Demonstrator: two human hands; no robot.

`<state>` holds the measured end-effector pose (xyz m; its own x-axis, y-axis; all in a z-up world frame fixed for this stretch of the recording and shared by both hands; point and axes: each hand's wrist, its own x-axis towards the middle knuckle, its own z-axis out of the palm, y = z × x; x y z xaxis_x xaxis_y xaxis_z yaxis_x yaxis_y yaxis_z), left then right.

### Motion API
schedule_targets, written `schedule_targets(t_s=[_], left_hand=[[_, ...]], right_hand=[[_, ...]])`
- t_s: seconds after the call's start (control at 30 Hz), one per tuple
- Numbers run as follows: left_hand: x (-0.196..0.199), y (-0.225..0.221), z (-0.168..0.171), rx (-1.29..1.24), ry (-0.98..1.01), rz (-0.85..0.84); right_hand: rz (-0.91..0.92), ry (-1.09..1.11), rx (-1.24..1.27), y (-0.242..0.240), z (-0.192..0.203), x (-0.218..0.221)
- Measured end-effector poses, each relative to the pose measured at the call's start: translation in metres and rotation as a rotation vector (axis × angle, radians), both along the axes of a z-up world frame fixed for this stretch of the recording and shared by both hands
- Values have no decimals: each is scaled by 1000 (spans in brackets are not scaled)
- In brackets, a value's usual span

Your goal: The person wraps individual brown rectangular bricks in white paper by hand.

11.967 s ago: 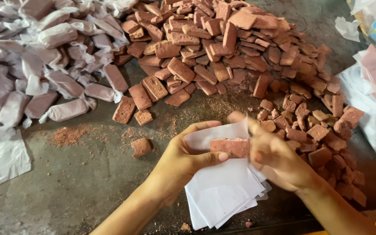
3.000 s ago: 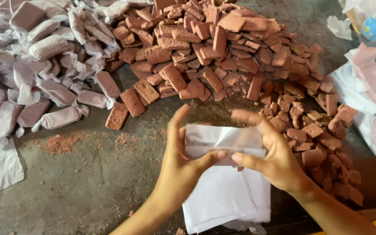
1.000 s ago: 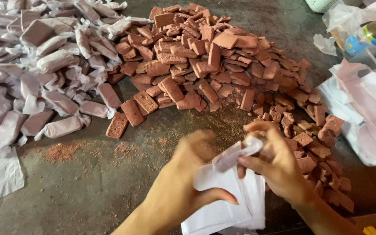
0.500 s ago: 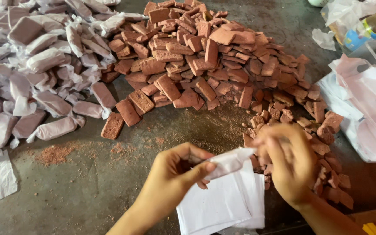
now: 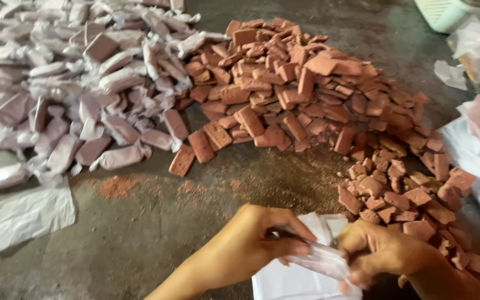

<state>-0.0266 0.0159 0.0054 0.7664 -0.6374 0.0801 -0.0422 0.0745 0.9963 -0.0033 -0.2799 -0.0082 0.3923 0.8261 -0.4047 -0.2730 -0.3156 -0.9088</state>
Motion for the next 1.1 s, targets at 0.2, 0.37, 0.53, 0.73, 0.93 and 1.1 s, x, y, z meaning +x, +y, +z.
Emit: schedule_targets(t_s=[0.2,0.37,0.53,0.73,0.93,1.1], left_hand=[[0,0,11,159,66,187],[4,-6,-21,466,-215,246],[5,-11,-30,576,-302,428],[3,-12,-36,650,-441,307],[5,-25,-71,948,-645,278],[2,-35,-72,882,-612,238]], right_hand=[[-385,-95,-41,19,11,-6],[-285,-372,-135,27,37,31],[-148,-372,372,65,105,93],[-494,-1608,-104,82,73,225],[-557,-1775,-793,71,16,179],[-351,-1904,-616,54,-6,98]])
